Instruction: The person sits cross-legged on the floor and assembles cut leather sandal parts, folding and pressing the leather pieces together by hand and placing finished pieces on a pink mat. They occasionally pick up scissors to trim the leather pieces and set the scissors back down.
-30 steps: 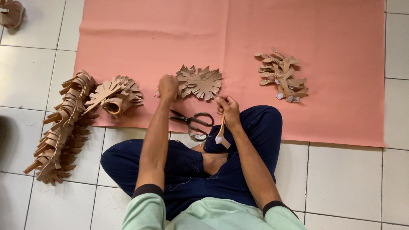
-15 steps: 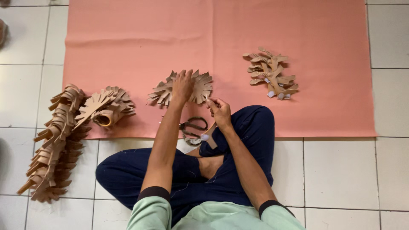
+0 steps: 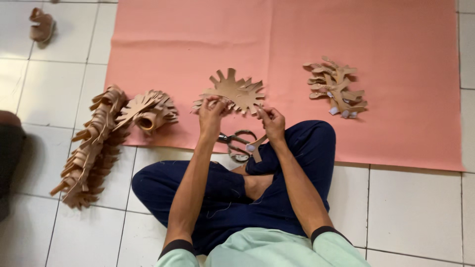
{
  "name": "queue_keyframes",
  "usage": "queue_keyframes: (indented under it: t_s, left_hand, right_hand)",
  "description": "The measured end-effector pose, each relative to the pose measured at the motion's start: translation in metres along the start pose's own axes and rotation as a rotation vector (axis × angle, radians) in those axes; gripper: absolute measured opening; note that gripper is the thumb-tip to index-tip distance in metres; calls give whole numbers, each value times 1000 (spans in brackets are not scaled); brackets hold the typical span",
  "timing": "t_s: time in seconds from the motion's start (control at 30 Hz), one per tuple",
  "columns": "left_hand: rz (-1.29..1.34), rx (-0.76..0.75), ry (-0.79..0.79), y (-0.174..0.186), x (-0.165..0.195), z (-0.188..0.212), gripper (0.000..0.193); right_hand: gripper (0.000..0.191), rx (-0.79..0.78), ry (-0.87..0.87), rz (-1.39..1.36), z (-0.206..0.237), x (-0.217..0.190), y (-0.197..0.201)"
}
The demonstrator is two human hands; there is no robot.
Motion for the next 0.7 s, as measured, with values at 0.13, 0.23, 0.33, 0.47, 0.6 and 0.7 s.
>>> queue_keyframes:
  t_s: [0.13,0.23,0.33,0.47,0.6,0.7]
  left_hand:
    - [75,-64,47,22,2,70,27]
    - [-49,-168,-75,32,15,123,41]
    - [-252,-231,-197,44,26,166,45]
    - [-342,-179,-244,61,33,203,44]
    - [-324,-195,-354,67,46,229,40]
    - [-263,-231,-309,71,48,241,38]
  right_hand:
    - [19,-14,-18,31,39,0,-8]
    - [19,-61,-74,-78,75,-5,-19]
    - [18,-171,-54,-122,115,-16,-28]
    - [20,-256,-1,-77,160,-38,-36]
    - [23,-359,135,44,192,-69,-50]
    - [26,-428,185,133,208,-91,-60]
Point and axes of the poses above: each hand's wrist, its own z-axis away from the middle knuckle, its own y-axis out of the back of the hand, x = y × z, the point moved 6 cm from there along -z, towards the middle knuckle, and after that the axes turned 8 degrees about y, right-handed, at the moved point
